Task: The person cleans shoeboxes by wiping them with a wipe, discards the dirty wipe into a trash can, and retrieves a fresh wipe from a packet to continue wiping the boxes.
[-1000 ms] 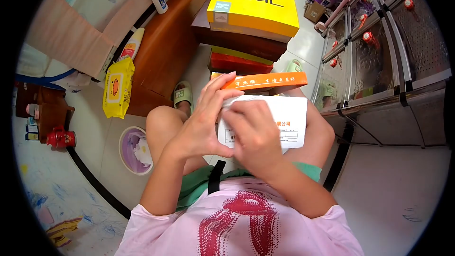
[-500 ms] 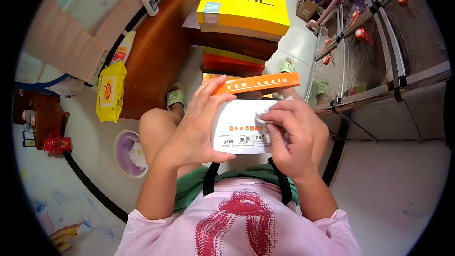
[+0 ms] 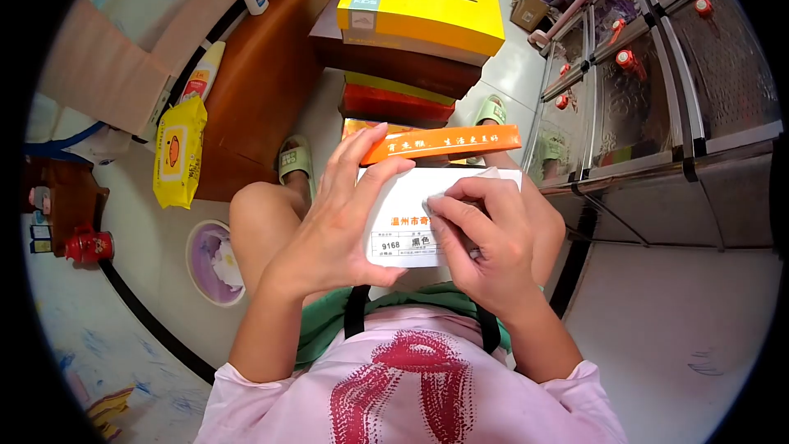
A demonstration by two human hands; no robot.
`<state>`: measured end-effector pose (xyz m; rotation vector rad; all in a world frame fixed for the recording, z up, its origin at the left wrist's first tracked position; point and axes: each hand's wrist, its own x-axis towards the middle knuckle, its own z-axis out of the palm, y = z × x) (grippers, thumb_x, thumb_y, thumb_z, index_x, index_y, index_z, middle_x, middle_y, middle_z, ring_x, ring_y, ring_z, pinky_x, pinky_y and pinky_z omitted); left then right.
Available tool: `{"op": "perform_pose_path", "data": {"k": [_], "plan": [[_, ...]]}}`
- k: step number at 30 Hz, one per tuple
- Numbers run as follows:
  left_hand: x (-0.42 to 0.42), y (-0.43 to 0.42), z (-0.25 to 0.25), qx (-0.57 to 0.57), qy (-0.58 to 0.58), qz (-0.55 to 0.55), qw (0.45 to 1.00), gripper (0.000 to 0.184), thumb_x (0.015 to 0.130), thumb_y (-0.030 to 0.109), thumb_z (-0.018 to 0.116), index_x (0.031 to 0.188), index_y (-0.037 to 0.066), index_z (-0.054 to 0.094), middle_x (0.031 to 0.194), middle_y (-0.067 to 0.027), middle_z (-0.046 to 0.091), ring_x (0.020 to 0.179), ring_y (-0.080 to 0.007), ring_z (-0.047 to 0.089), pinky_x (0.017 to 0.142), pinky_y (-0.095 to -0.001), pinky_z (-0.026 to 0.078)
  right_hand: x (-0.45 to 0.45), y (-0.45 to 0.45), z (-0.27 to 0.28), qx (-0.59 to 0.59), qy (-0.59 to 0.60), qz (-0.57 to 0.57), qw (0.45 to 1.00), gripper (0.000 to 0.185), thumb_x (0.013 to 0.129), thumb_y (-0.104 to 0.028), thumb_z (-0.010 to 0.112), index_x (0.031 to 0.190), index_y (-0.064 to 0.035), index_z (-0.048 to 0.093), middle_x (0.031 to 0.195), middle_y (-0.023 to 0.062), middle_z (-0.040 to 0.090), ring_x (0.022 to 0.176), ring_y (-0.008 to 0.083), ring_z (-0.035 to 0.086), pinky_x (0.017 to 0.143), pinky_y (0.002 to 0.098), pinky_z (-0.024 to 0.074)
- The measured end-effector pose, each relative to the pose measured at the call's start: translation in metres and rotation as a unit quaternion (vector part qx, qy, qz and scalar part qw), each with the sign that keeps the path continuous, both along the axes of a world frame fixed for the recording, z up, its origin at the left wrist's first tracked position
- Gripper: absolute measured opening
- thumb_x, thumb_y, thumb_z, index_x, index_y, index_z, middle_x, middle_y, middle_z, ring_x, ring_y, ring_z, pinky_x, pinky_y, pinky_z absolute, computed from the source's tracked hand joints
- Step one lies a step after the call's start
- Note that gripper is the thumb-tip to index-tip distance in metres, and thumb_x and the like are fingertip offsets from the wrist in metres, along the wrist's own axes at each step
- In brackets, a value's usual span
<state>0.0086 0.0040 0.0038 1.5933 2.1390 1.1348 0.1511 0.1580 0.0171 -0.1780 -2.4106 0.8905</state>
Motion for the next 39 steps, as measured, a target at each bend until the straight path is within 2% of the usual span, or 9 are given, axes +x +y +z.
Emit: {"op": "perform_pose_path", "data": {"k": [2, 9, 18, 24, 30, 33, 36, 38, 39], "plan": [[0.0, 0.001, 0.0, 0.007, 0.002, 0.004, 1.0, 0.097, 0.047, 0.025, 0.085, 0.134, 0.007, 0.046, 0.15, -0.0232, 0.027, 0.14, -0.0472, 0.024, 0.117, -0.0545, 0.024, -0.004, 0.001, -0.002, 0.065, 0.013, -0.002, 0.998, 0.027, 0.072, 0.004, 0.072, 0.098, -0.0015, 0.07, 0.096, 0.0108, 0.06, 0.086, 0.028, 0.057, 0.072, 0.0375, 0.0496], [-0.003, 0.002, -0.002, 0.019, 0.019, -0.002, 1.0, 0.097, 0.045, 0.029, 0.085, 0.132, 0.007, 0.048, 0.149, -0.0247, 0.029, 0.139, -0.0462, 0.027, 0.116, -0.054, 0.024, 0.001, -0.001, -0.007, 0.082, 0.022, 0.018, 0.996, 0.032, 0.068, 0.004, 0.072, 0.099, -0.0026, 0.07, 0.094, 0.0099, 0.059, 0.085, 0.0284, 0.056, 0.073, 0.0384, 0.0496], [-0.001, 0.001, -0.004, 0.016, 0.019, 0.008, 1.0, 0.098, 0.044, 0.035, 0.086, 0.132, 0.008, 0.051, 0.149, -0.0248, 0.031, 0.138, -0.046, 0.03, 0.114, -0.0537, 0.024, -0.006, -0.006, -0.007, 0.057, 0.028, -0.029, 0.998, 0.03, 0.065, 0.005, 0.07, 0.094, -0.0023, 0.071, 0.091, 0.0091, 0.058, 0.085, 0.0279, 0.057, 0.071, 0.0369, 0.0502], [0.0, 0.002, -0.003, 0.012, 0.023, 0.009, 1.0, 0.097, 0.044, 0.036, 0.085, 0.132, 0.008, 0.052, 0.149, -0.0248, 0.032, 0.138, -0.0456, 0.03, 0.115, -0.0536, 0.025, 0.003, -0.002, -0.003, 0.063, 0.01, 0.029, 0.998, 0.03, 0.065, 0.006, 0.07, 0.094, -0.0029, 0.071, 0.091, 0.0094, 0.059, 0.084, 0.0275, 0.056, 0.071, 0.0367, 0.0499], [-0.001, 0.001, -0.003, 0.014, 0.023, 0.008, 1.0, 0.098, 0.044, 0.035, 0.085, 0.132, 0.008, 0.052, 0.149, -0.0248, 0.032, 0.139, -0.045, 0.03, 0.115, -0.0532, 0.025, -0.004, -0.004, -0.006, 0.047, 0.025, -0.031, 0.998, 0.028, 0.065, 0.006, 0.07, 0.092, -0.003, 0.071, 0.09, 0.0089, 0.058, 0.083, 0.0269, 0.056, 0.07, 0.036, 0.0494], [0.0, 0.001, -0.003, 0.012, 0.026, 0.009, 1.0, 0.097, 0.045, 0.034, 0.085, 0.132, 0.008, 0.052, 0.149, -0.025, 0.032, 0.139, -0.0448, 0.03, 0.115, -0.0532, 0.025, -0.001, 0.001, 0.001, 0.045, -0.003, 0.023, 0.999, 0.026, 0.066, 0.006, 0.072, 0.091, -0.0032, 0.071, 0.09, 0.0083, 0.058, 0.082, 0.0264, 0.057, 0.07, 0.036, 0.0493], [-0.001, 0.002, -0.002, 0.013, 0.027, 0.012, 0.999, 0.096, 0.045, 0.034, 0.085, 0.132, 0.008, 0.052, 0.149, -0.0251, 0.032, 0.139, -0.0449, 0.03, 0.115, -0.0532, 0.026, -0.001, 0.001, -0.002, 0.034, 0.023, 0.013, 0.999, 0.025, 0.067, 0.006, 0.073, 0.091, -0.0034, 0.071, 0.089, 0.0081, 0.059, 0.081, 0.0261, 0.057, 0.069, 0.0361, 0.0493], [-0.001, 0.001, -0.003, 0.011, 0.025, 0.012, 1.0, 0.096, 0.045, 0.035, 0.085, 0.132, 0.008, 0.052, 0.149, -0.0252, 0.032, 0.139, -0.045, 0.03, 0.115, -0.0532, 0.026, -0.004, -0.006, -0.003, -0.005, 0.021, -0.067, 0.998, 0.024, 0.068, 0.006, 0.073, 0.09, -0.0033, 0.071, 0.088, 0.008, 0.059, 0.08, 0.0259, 0.057, 0.067, 0.0365, 0.0494], [-0.001, 0.001, -0.004, 0.014, 0.023, 0.013, 1.0, 0.096, 0.046, 0.035, 0.085, 0.132, 0.008, 0.052, 0.149, -0.0252, 0.032, 0.139, -0.0451, 0.03, 0.115, -0.0532, 0.026, -0.005, -0.008, -0.005, -0.006, 0.02, -0.067, 0.998, 0.024, 0.068, 0.006, 0.073, 0.09, -0.0033, 0.071, 0.088, 0.008, 0.059, 0.08, 0.0259, 0.057, 0.067, 0.0365, 0.0494]]}}
